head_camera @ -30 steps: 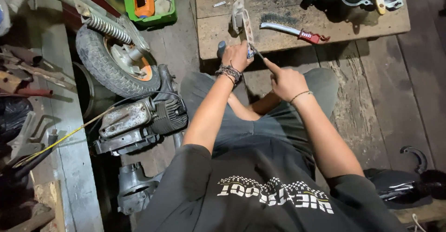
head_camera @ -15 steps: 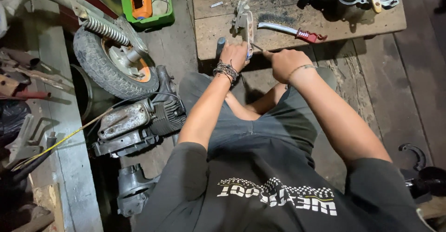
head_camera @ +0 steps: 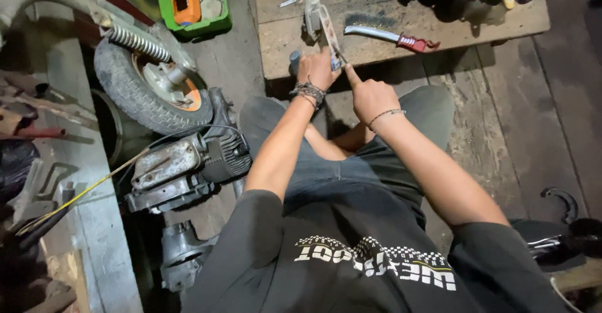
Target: Using a wire brush and a small pick to clean carbon and dirt off a motorcycle engine component.
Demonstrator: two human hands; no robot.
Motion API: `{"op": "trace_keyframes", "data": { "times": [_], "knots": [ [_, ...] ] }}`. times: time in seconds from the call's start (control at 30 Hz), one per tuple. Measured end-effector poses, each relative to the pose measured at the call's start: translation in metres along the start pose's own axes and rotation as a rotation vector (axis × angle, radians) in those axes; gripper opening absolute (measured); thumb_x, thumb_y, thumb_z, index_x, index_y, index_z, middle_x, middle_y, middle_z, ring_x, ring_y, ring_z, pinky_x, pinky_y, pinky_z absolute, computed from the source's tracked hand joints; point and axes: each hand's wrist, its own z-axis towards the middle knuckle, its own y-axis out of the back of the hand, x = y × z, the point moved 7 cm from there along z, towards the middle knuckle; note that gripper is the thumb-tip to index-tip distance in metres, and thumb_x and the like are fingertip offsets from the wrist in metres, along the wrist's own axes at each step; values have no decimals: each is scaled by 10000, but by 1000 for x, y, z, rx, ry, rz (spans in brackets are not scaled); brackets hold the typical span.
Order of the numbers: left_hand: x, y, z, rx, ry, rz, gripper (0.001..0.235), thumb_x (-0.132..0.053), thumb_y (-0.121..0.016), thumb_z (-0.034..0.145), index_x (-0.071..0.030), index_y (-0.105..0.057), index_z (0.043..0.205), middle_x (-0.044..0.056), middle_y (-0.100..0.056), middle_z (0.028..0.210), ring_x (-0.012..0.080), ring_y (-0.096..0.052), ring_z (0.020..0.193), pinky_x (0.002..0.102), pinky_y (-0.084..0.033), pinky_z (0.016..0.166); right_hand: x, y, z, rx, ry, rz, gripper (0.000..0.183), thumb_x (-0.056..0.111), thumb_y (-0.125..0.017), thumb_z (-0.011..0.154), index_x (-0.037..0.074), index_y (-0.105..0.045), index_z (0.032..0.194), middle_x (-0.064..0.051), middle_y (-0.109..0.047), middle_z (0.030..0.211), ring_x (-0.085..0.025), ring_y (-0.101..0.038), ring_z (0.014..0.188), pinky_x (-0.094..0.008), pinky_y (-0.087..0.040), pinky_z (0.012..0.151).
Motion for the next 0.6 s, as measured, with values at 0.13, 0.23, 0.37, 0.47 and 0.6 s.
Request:
{"op": "trace_keyframes", "data": {
  "times": [0.13, 0.23, 0.37, 0.47, 0.6],
  "knots": [
    [-4, 4, 9, -15, 40, -34, 495, -452, -774, 806, -90, -559, 1066, 172, -756, 877, 387, -756, 931, 512, -512, 962, 8, -4, -12, 6, -89, 259, 726, 53, -443, 1002, 175, -186, 1669, -285, -730, 1017, -488, -731, 975, -624, -598, 842],
    [2, 3, 3, 8, 43, -33, 504, -443, -786, 793, -86, -555, 1064, 171, -756, 878, 390, -757, 930, 511, -516, 954, 7, -3, -19, 32, -109, 376, 736, 61, -442, 1005, 208, -165, 1672, -300, -718, 1062, -507, -710, 1017, -642, -577, 885],
    [2, 15, 2, 20, 10, -30, 449, -413, -775, 798, -93, -577, 1042, 175, -759, 878, 398, -756, 941, 510, -519, 944, -18, -5, -3, 39, -83, 137, 672, 173, -458, 982, 336, -347, 1624, -215, -764, 987, -454, -750, 956, -594, -604, 813],
    [4, 8, 3, 36, -16, -19, 488, -401, -800, 783, -78, -573, 1071, 201, -752, 903, 427, -741, 965, 546, -484, 1007, -27, 22, 5, 27, -18, -75, 612, 179, -437, 970, 358, -490, 1553, -180, -790, 919, -409, -778, 897, -548, -621, 748],
    [8, 1, 6, 27, -47, 11, 498, -351, -814, 773, -79, -565, 1107, 186, -759, 910, 395, -750, 978, 546, -437, 1070, -26, 35, 23, -55, 54, -276, 554, 183, -428, 956, 362, -609, 1448, -122, -789, 840, -344, -783, 799, -519, -617, 640]
  ]
}}
